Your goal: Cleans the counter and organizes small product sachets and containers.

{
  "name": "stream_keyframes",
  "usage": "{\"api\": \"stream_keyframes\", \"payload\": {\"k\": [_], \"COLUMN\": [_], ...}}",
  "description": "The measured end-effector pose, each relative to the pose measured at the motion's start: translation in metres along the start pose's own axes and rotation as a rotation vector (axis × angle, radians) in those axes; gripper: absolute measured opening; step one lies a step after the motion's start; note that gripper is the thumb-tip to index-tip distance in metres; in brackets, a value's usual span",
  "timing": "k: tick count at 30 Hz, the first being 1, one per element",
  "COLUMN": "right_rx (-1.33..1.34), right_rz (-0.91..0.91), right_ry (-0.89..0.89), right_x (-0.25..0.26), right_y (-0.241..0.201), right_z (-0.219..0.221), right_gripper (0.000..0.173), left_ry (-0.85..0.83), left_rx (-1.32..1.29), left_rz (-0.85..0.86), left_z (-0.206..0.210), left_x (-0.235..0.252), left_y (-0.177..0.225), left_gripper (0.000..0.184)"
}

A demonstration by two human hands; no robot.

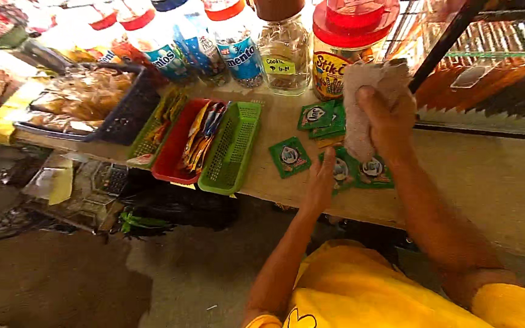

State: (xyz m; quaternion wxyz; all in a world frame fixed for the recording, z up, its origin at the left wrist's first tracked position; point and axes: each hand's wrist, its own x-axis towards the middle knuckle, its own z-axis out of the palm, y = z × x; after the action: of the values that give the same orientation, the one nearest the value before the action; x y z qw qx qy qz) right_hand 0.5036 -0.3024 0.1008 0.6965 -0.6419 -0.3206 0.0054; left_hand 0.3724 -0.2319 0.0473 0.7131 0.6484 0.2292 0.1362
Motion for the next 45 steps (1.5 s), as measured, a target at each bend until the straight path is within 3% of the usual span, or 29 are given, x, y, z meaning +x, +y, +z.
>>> {"api": "stream_keyframes", "payload": {"k": [3,7,12,14,17,24,28,29,30,32,33,34,39,41,45], "right_rx": [0.069,0.002,-0.05,-0.069,-0.088,-0.182,-0.189,-0.189,-0.195,-0.249,-0.282,-0.305,-0.351,-0.339,-0.233], "right_rz": [-0.125,-0.141,-0.165,-0.14,-0.099,-0.127,-0.122,-0.122,-0.115,-0.085,-0.08,-0.086,-0.065,-0.145,-0.306], "right_ry": [0.028,0.016,-0.034,-0.025,-0.054,-0.157,-0.191,-0.2,-0.213,-0.265,-0.287,-0.304,-0.326,-0.383,-0.49], "right_x": [0.006,0.003,0.003,0.003,0.0,-0.007,-0.01,-0.012,-0.014,-0.018,-0.02,-0.022,-0.039,-0.05,-0.065], "right_y": [0.001,0.003,0.009,0.01,0.01,0.023,0.026,0.026,0.026,0.026,0.025,0.025,0.02,0.022,0.029], "right_z": [-0.008,-0.006,-0.003,-0.002,0.001,0.011,0.015,0.017,0.018,0.019,0.02,0.022,0.031,0.034,0.047], "right_gripper": [0.029,0.032,0.034,0.038,0.041,0.044,0.045,0.045,0.045,0.046,0.046,0.045,0.045,0.044,0.039], "left_ry": [-0.028,-0.013,0.207,0.301,0.4,0.499,0.514,0.512,0.504,0.455,0.405,0.373,0.149,0.127,0.116], "left_rx": [0.12,0.321,0.698,0.821,0.884,0.631,0.334,0.209,0.059,-0.219,-0.328,-0.413,-0.474,-0.459,-0.619], "left_rz": [-0.001,0.168,0.455,0.404,0.159,-0.079,-0.028,-0.01,0.01,0.02,0.022,0.027,0.152,0.192,0.25], "left_z": [0.02,0.04,0.014,-0.016,-0.053,-0.065,-0.066,-0.064,-0.062,-0.057,-0.053,-0.048,-0.02,-0.023,-0.042], "left_x": [0.01,0.027,0.021,0.016,0.012,0.03,0.032,0.03,0.028,0.026,0.023,0.02,0.009,0.012,0.015], "left_y": [0.007,-0.005,-0.011,-0.004,0.007,0.015,0.014,0.014,0.013,0.011,0.011,0.013,0.01,0.009,0.015], "left_gripper": [0.035,0.045,0.038,0.041,0.06,0.08,0.096,0.091,0.076,0.027,0.013,0.011,0.031,0.046,0.054]}}
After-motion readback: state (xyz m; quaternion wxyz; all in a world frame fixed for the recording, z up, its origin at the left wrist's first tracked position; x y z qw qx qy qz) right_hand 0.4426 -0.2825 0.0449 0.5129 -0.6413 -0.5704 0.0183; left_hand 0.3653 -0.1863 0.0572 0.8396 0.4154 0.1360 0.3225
